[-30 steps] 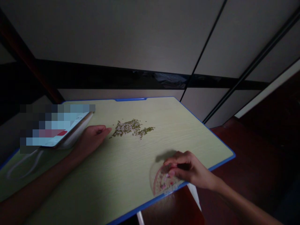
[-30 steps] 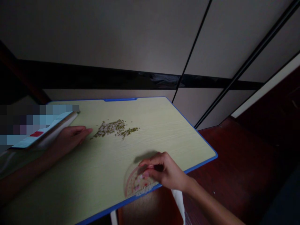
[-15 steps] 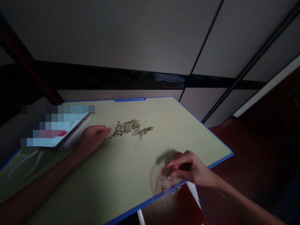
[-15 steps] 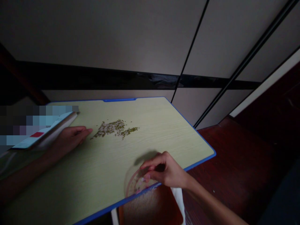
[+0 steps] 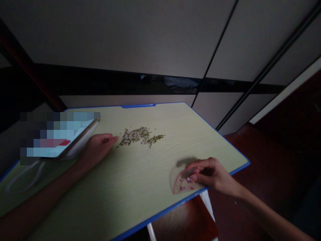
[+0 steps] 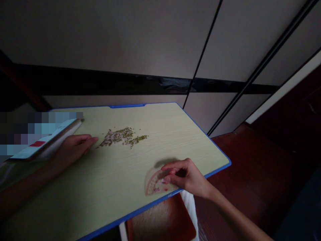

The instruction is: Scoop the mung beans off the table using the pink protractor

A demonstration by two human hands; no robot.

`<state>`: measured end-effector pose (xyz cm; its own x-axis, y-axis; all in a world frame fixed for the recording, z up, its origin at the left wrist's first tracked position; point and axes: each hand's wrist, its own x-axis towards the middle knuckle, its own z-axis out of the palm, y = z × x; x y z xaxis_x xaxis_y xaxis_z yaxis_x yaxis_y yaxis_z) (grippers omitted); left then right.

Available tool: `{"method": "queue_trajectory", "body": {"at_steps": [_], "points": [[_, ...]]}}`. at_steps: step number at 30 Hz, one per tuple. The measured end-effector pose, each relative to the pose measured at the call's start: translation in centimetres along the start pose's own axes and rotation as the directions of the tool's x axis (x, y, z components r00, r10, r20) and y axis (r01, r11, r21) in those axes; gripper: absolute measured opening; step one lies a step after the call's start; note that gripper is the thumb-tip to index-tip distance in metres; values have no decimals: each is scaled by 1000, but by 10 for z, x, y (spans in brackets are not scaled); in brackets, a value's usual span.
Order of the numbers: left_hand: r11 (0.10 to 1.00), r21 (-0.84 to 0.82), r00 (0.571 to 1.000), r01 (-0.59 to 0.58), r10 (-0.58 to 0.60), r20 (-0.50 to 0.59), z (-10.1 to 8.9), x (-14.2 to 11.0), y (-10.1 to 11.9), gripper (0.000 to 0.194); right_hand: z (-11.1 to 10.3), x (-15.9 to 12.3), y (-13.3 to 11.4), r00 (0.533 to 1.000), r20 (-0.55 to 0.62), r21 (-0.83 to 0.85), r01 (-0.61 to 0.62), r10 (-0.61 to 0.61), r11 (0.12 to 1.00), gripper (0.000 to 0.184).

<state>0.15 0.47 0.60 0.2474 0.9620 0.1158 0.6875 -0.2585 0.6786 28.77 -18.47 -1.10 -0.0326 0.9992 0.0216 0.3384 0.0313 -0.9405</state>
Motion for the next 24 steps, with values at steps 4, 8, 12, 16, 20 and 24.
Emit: {"method": "queue_trajectory", "body": {"at_steps": [4,8,12,16,20,24], "points": [[1000,6,1000,6,-6,8,0,0,-2,36,3,-6,-1,1000,-7,2,27,-27,1000,21],[1000,7,1000,9,-9,14,0,0,-3,36,5,-11,-2,999,-24,-29,42,-43,999,19],[1000,11,1000,4,-4,8,1,0,-3,36,5,-13,-3,999,-7,8,39,-39,999,19],[1000,13,1000,-9,9,-4,1,0,-4,37,-4,4,-11,999,-31,87,16,-13,996,24],[1000,6,1000,-22,22,-2,1,1,-6,36,-19,52,-15,984,-176,105,36,-17,994,23],[1000,19,1000,-15,15,21,1,2,-7,36,-26,111,-9,930,-366,118,91,-42,989,26]]}}
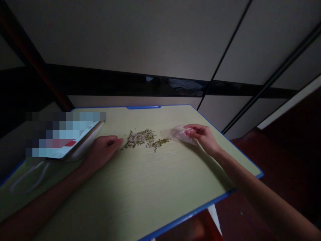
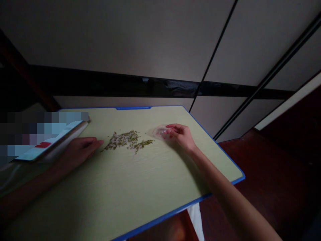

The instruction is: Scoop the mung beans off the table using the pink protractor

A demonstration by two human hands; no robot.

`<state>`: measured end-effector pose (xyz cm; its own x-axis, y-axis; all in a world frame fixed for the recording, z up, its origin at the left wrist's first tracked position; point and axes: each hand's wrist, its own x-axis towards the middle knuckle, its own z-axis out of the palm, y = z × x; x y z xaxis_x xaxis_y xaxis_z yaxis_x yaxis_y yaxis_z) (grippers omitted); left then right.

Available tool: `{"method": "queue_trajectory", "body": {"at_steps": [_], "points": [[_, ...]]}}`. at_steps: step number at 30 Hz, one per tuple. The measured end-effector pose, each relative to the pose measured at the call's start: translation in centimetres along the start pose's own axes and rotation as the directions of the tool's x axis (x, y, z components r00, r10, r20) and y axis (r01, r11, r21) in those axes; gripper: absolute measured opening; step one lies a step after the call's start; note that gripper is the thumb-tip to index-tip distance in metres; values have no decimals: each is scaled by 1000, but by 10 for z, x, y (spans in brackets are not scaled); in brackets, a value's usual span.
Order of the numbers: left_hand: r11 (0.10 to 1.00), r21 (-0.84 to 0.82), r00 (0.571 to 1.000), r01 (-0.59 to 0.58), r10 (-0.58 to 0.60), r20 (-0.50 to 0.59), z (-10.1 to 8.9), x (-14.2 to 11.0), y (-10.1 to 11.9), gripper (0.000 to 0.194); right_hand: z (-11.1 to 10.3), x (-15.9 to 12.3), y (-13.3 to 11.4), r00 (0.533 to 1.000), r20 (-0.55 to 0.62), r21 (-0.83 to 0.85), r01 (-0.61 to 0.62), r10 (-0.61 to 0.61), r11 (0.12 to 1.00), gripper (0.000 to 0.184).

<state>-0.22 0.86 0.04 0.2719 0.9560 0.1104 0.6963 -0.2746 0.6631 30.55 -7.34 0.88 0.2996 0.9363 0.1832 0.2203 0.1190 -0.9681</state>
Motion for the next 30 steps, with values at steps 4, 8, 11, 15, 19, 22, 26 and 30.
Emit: {"method": "queue_trajectory", "body": {"at_steps": [4,8,11,15,19,22,26,30], "points": [[1000,28,1000,10,-10,-8,1,-1,0,37,19,35,13,999,-7,19,-31,31,999,30],[999,7,999,41,-41,-1,2,-1,0,37,29,50,24,1000,-7,9,-15,15,1000,34],[998,-17,998,64,-63,16,3,0,-3,38,30,53,29,999,-34,-11,2,-3,1000,36],[997,-17,997,69,-69,16,4,0,-8,40,30,54,30,999,-36,-109,24,-28,994,33],[996,-28,996,90,-90,14,4,0,-8,41,32,54,30,999,-8,-152,36,-38,988,35],[995,-35,995,96,-96,6,3,0,-7,41,33,54,32,998,12,-161,66,-65,985,36],[994,-30,994,106,-105,12,3,0,-3,41,34,55,35,996,35,-122,86,-82,989,35],[994,-29,995,102,-102,10,1,-1,3,40,33,56,37,992,88,-82,93,-86,992,35]]}}
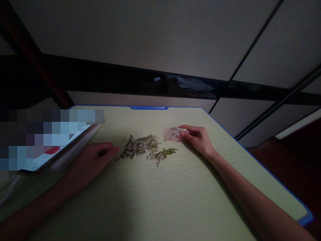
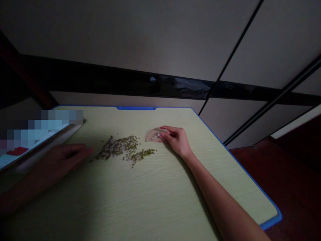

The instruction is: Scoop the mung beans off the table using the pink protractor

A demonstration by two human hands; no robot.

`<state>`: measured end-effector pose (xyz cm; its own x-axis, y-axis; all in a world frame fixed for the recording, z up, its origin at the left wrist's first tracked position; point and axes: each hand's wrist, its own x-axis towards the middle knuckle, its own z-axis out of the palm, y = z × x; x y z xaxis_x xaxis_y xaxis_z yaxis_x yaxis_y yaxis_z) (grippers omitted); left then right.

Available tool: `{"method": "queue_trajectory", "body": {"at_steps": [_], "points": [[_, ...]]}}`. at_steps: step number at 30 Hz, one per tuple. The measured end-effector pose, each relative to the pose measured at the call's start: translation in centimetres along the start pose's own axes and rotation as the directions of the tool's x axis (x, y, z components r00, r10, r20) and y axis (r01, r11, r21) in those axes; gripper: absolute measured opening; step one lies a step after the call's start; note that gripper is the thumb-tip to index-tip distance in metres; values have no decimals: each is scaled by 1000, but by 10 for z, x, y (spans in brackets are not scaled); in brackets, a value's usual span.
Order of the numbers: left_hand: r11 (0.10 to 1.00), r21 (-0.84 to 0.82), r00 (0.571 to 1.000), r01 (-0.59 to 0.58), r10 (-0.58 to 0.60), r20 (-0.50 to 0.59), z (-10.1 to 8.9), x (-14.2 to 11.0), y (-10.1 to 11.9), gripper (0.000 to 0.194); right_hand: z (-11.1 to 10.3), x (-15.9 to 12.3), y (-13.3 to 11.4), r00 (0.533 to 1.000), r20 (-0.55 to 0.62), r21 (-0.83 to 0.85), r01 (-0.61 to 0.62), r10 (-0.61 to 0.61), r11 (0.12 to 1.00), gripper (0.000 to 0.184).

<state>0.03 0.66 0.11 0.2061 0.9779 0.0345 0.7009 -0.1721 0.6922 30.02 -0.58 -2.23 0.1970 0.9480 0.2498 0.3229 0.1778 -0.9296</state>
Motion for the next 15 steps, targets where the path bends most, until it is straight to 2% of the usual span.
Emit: {"method": "queue_trajectory", "body": {"at_steps": [4,15], "points": [[1000,1,1000,0,0,3,-1,-1,0,40,-3,-1,-2,999,46,16,7,-7,1000,33],[999,24,1000,-21,21,-2,1,0,-3,40,-10,-5,-5,998,60,-98,12,-6,995,29]]}}
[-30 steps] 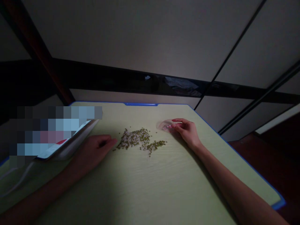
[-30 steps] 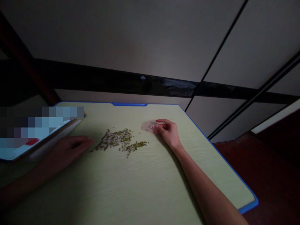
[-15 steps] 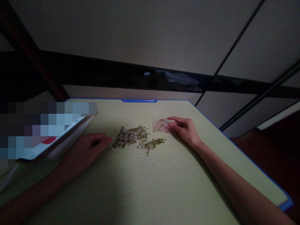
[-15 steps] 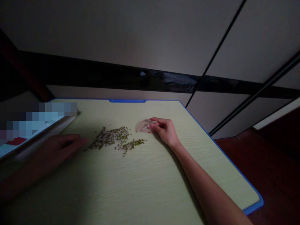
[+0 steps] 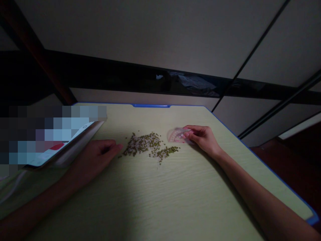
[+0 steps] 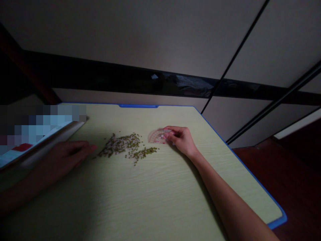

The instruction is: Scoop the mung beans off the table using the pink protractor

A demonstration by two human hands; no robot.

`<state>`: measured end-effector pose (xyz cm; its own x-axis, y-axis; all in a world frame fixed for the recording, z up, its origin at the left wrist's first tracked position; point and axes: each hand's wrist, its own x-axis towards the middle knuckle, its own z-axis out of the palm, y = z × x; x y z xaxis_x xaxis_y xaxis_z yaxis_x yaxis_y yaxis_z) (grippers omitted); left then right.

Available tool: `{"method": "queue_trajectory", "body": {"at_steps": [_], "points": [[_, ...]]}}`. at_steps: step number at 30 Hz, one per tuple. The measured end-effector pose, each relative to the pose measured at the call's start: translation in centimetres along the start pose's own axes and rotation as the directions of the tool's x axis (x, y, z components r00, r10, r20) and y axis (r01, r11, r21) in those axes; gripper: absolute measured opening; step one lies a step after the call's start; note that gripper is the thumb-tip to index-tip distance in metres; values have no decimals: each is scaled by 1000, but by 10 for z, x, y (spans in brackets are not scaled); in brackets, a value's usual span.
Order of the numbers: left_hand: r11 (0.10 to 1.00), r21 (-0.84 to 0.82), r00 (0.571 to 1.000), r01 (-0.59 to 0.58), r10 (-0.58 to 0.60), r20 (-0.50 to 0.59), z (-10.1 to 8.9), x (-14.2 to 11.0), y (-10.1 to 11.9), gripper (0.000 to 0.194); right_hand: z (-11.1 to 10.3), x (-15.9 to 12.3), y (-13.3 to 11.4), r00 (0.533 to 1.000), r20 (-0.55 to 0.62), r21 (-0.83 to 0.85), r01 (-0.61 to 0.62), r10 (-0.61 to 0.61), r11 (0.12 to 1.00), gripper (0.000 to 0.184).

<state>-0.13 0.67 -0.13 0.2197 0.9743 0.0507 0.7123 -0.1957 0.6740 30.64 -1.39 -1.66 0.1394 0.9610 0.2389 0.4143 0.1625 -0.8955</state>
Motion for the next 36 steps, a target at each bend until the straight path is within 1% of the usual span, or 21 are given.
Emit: {"method": "queue_trajectory", "body": {"at_steps": [5,11,17,25,31,36], "points": [[1000,-3,1000,-12,12,7,-1,-1,-2,40,-2,-1,1,999,38,37,-15,14,999,31],[1000,5,1000,-4,4,14,0,1,-2,40,-10,-4,-1,985,146,60,-97,88,993,35],[1000,-9,1000,2,-2,12,1,3,-4,40,-13,-7,-3,972,209,84,-125,105,989,33],[1000,-6,1000,19,-19,12,-1,-1,-2,40,-9,-10,-8,953,283,125,-147,107,981,25],[1000,1,1000,4,-4,11,-1,-1,-2,40,-6,-15,-13,921,373,104,-160,110,982,23],[1000,-2,1000,-3,3,26,0,-1,-1,40,-4,-20,-21,866,484,91,-189,123,978,22]]}}
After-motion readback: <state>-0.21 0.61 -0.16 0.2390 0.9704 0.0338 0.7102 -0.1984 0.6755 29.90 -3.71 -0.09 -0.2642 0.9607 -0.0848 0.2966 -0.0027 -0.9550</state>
